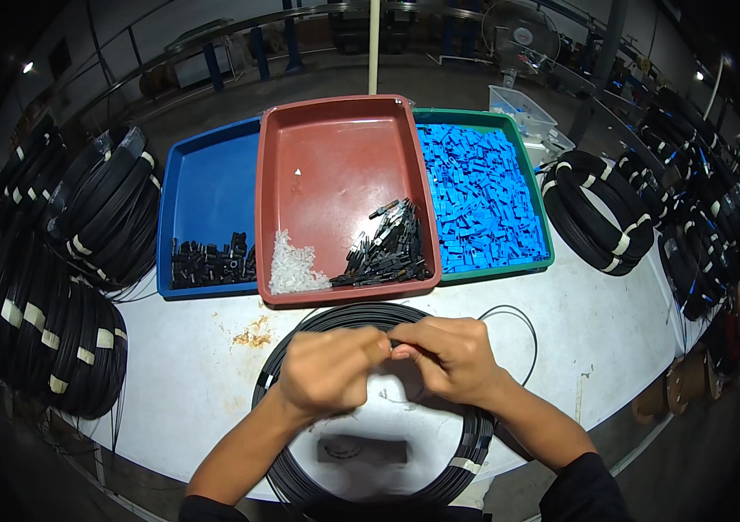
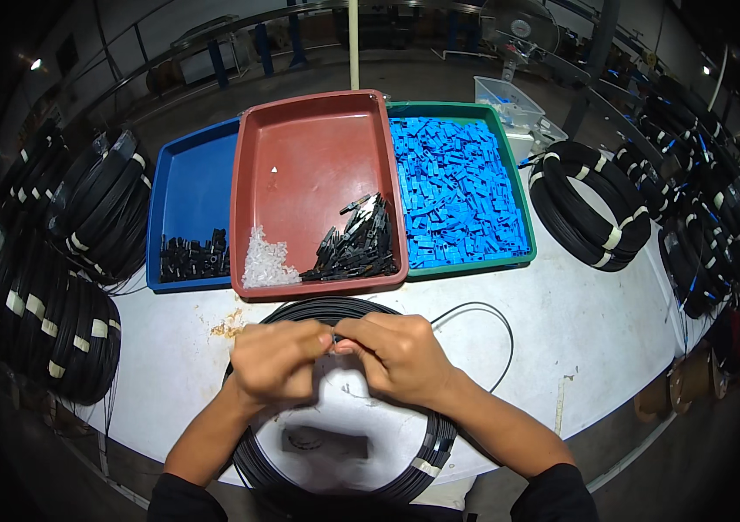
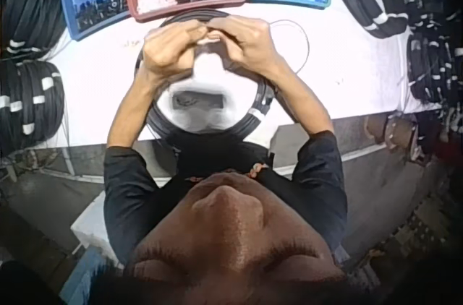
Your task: Assembling electrical wire harnesses by attaching small plastic components and connectors to cables.
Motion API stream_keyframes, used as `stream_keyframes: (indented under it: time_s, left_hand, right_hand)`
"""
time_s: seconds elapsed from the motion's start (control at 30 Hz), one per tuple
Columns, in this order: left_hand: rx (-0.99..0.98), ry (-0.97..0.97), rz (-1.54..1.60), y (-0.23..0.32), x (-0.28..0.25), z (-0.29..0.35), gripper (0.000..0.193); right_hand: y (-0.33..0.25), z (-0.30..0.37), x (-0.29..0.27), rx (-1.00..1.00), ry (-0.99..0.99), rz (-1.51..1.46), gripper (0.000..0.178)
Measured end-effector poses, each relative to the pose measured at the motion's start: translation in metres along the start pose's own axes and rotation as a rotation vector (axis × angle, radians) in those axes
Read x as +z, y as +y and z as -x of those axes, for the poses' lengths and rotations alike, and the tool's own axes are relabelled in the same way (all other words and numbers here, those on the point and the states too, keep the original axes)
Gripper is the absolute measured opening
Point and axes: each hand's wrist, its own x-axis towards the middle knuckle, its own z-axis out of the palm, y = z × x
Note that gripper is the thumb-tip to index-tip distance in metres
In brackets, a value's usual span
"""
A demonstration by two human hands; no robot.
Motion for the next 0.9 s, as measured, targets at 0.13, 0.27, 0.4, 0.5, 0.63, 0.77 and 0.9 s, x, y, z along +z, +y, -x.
stream_keyframes:
  time_s: [0.13,0.27,0.4,0.5,0.63,0.77,0.9]
  left_hand:
    - [-0.655,-0.123,0.523,-0.001,0.000,0.002,0.015]
    - [-1.021,-0.081,1.112,-0.001,-0.002,0.003,0.009]
    - [-0.842,-0.129,0.841,0.009,0.001,-0.002,0.010]
    - [-0.110,-0.152,0.147,0.004,0.001,-0.001,0.012]
    - [0.329,-0.084,-0.171,-0.006,-0.002,-0.002,0.007]
    - [-0.105,-0.070,0.162,-0.007,0.001,0.000,0.010]
    - [-1.028,-0.110,0.936,0.005,-0.001,0.001,0.009]
  right_hand:
    - [0.023,0.001,0.006,-0.449,0.126,0.338,0.035]
    - [0.022,0.001,0.006,-0.511,0.178,0.328,0.036]
    - [0.016,0.004,0.000,-0.381,0.139,0.247,0.033]
    - [0.014,0.005,0.005,-0.118,0.071,0.096,0.026]
    - [0.014,-0.001,0.004,0.129,-0.025,-0.235,0.015]
    - [0.016,0.003,0.007,-0.125,0.080,0.064,0.016]
    - [0.015,0.001,0.003,-0.417,0.119,0.373,0.035]
